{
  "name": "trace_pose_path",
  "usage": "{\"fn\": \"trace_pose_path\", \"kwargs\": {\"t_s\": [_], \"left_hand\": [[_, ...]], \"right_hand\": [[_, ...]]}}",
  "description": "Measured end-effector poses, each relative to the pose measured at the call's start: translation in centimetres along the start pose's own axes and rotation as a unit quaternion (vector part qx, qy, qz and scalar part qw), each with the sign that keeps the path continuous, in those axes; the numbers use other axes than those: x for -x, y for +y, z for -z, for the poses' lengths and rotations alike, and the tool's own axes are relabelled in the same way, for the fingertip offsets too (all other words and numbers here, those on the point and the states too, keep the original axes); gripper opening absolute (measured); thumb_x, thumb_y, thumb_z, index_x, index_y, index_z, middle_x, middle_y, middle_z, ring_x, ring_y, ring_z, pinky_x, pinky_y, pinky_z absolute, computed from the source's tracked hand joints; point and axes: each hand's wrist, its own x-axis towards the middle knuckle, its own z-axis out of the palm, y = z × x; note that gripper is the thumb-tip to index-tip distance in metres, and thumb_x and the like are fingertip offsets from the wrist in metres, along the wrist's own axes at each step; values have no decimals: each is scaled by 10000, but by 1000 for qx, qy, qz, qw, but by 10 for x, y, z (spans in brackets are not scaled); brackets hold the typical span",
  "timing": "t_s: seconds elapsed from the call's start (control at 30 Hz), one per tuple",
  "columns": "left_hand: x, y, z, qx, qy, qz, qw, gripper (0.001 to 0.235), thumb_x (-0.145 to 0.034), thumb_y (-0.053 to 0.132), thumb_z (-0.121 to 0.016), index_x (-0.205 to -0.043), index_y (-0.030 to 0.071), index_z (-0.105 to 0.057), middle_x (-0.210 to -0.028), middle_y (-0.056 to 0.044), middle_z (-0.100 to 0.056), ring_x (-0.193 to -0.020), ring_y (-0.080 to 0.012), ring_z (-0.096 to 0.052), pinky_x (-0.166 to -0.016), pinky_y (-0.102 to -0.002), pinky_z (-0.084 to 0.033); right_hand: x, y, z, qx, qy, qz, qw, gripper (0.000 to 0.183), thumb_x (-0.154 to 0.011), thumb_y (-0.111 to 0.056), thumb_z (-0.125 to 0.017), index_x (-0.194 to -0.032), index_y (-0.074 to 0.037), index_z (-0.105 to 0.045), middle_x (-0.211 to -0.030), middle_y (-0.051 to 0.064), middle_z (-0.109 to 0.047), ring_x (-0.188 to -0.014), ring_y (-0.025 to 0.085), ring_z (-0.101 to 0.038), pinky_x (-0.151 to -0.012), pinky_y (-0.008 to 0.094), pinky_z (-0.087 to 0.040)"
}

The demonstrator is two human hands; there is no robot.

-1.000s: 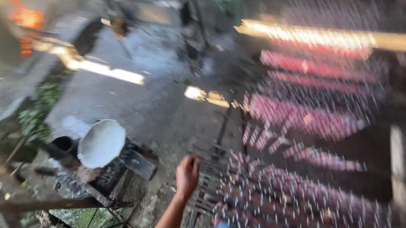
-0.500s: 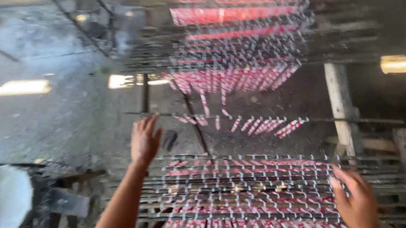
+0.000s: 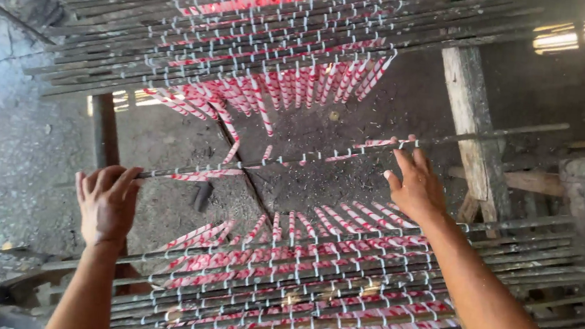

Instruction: Arranging wooden rods with freshly dipped candles onto a drying rack in a candle workshop.

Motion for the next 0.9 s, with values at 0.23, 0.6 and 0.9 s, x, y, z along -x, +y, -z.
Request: {"fn": "trace_pose_path", "kwargs": {"t_s": [0.23, 0.6, 0.9], "left_hand": [[-12, 2, 2, 87, -31, -3, 996, 272, -1105, 331, -580, -1333, 253, -705, -1306, -8, -641, -1363, -316, -516, -1254, -715, -236], [-20, 2, -11, 48, -22, 4, 999, 273, -1104, 332, -597, -1360, 293, -684, -1225, 6, -651, -1305, -255, -578, -1274, -610, -291], [-18, -1, -17, 9, -23, 20, 999, 278, -1114, 410, -588, -1379, 375, -665, -1216, 48, -656, -1347, -199, -572, -1271, -577, -335]], "right_hand": [[-8, 16, 21, 11, -25, -90, 996, 568, -953, -322, -615, -1488, -199, -470, -1693, 5, -209, -1343, 310, -491, -726, 544, -584], [25, -61, 15, -26, 32, 39, 998, 555, -919, -185, -657, -1465, -158, -563, -1466, 152, -535, -1157, 338, -615, -729, 391, -583], [8, -84, -10, -16, 2, 38, 999, 627, -905, -171, -690, -1496, -81, -502, -1470, 274, -483, -1173, 439, -625, -775, 483, -610]]}}
